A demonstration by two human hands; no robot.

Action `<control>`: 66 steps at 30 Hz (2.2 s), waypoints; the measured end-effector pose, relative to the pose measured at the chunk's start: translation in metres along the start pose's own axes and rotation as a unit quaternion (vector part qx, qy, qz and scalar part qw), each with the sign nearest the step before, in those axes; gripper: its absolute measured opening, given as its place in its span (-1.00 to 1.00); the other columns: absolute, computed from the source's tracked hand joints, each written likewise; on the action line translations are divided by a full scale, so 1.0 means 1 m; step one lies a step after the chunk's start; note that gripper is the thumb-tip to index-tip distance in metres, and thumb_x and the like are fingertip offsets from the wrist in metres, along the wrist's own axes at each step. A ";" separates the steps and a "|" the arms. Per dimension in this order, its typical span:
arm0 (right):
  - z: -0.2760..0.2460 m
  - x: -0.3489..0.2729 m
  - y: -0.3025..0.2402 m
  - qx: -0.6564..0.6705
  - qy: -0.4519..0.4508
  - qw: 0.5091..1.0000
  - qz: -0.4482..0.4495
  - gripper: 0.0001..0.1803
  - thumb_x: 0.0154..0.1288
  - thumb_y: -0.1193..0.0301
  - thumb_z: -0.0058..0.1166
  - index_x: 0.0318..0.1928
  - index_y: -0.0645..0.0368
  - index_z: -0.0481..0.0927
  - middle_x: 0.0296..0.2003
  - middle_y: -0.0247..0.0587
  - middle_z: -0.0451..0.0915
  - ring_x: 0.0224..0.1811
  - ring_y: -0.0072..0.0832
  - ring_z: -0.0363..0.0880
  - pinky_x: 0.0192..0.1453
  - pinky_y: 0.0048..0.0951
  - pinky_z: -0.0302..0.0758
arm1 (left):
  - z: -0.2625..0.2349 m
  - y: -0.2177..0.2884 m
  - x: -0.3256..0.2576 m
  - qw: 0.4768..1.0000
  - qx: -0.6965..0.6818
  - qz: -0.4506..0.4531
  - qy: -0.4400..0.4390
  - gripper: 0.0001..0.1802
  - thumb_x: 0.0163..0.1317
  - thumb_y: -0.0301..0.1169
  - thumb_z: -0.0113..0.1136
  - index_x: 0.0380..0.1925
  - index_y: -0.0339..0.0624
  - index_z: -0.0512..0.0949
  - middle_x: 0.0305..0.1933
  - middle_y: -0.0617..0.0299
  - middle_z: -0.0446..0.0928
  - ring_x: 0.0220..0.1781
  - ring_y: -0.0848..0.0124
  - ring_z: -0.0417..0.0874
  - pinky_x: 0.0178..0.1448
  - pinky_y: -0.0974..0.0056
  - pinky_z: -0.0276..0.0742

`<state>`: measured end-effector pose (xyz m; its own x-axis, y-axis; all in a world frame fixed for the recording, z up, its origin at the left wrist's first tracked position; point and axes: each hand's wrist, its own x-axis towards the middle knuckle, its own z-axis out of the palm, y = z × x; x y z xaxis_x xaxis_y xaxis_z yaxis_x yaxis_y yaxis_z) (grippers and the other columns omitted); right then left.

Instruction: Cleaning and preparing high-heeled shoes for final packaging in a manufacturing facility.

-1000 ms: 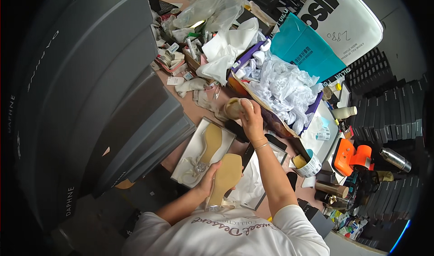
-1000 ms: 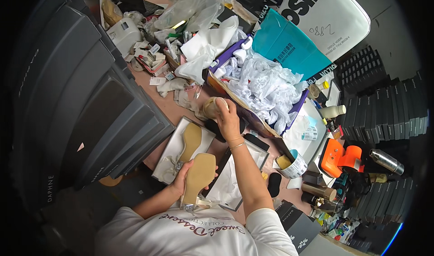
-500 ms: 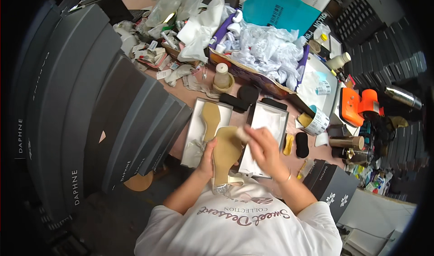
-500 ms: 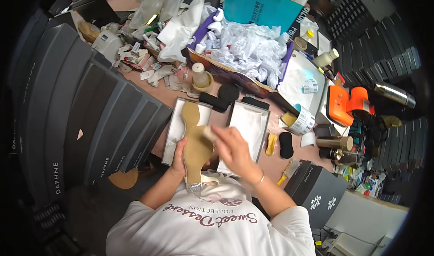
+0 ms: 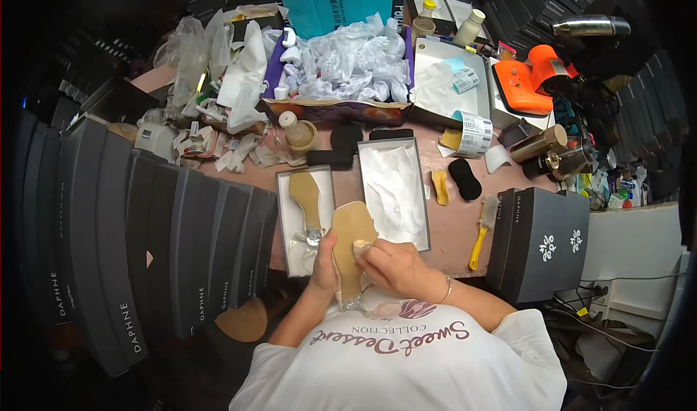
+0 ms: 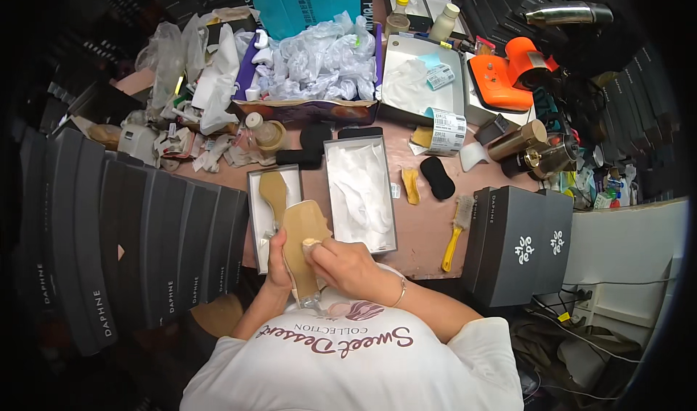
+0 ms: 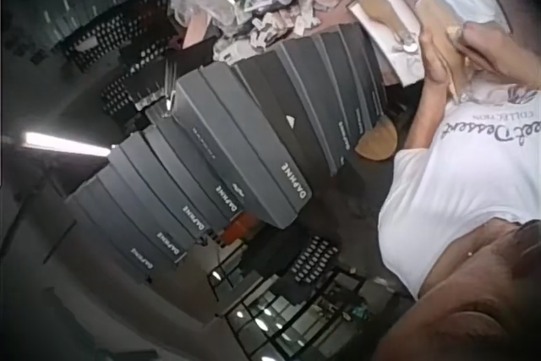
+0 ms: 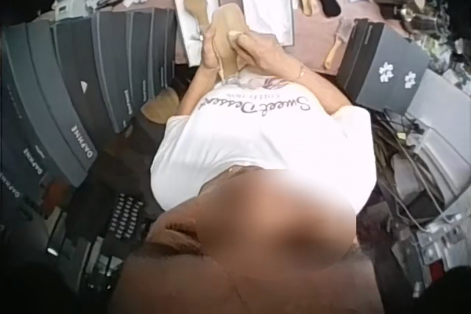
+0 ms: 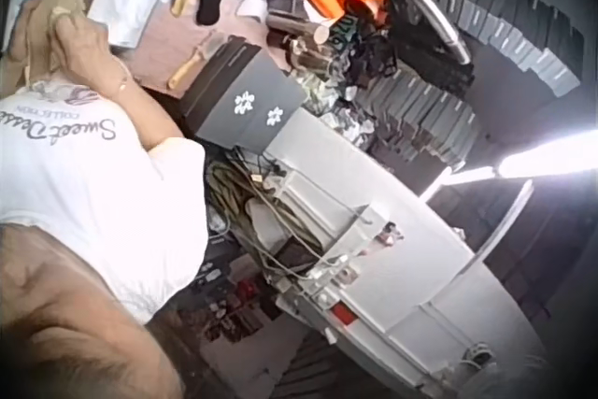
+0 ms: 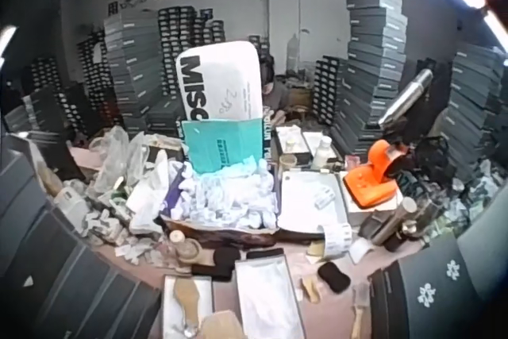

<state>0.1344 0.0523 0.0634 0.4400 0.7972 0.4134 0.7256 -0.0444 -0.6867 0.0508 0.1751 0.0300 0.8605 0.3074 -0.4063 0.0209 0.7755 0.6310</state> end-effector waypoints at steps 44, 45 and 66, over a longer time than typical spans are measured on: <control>0.004 0.039 0.022 -0.040 -0.086 0.993 -0.075 -0.85 0.07 0.38 0.03 -0.31 0.06 0.41 -0.54 -0.28 0.44 -0.52 -0.31 0.55 -0.58 -0.29 0.45 | -0.038 -0.001 0.017 0.950 -0.124 -0.085 -0.273 -0.23 0.39 0.17 -0.55 0.27 -0.22 0.26 0.19 -0.02 0.43 0.20 0.18 0.48 0.25 0.10 0.42; 0.007 0.040 0.017 -0.035 -0.083 0.992 -0.088 -0.83 0.06 0.38 0.06 -0.30 0.05 0.41 -0.55 -0.29 0.42 -0.55 -0.31 0.54 -0.59 -0.29 0.43 | -0.039 -0.005 0.014 0.977 -0.086 -0.072 -0.183 -0.25 0.40 0.15 -0.55 0.23 -0.23 0.29 0.13 -0.01 0.46 0.14 0.20 0.51 0.22 0.12 0.44; 0.008 0.002 -0.007 -0.020 -0.053 0.998 -0.028 -0.80 0.11 0.38 0.17 -0.44 0.09 0.38 -0.61 -0.25 0.43 -0.62 -0.26 0.49 -0.59 -0.30 0.42 | -0.040 -0.009 0.007 0.986 -0.074 -0.070 -0.130 -0.07 0.29 0.35 -0.54 0.21 -0.28 0.30 0.04 0.01 0.51 0.02 0.22 0.57 0.13 0.13 0.50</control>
<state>0.1258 0.0590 0.0643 0.3424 0.8579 0.3832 0.7688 -0.0214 -0.6391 0.0361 0.1927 -0.0047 0.9562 0.0554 -0.2873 0.0901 0.8785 0.4692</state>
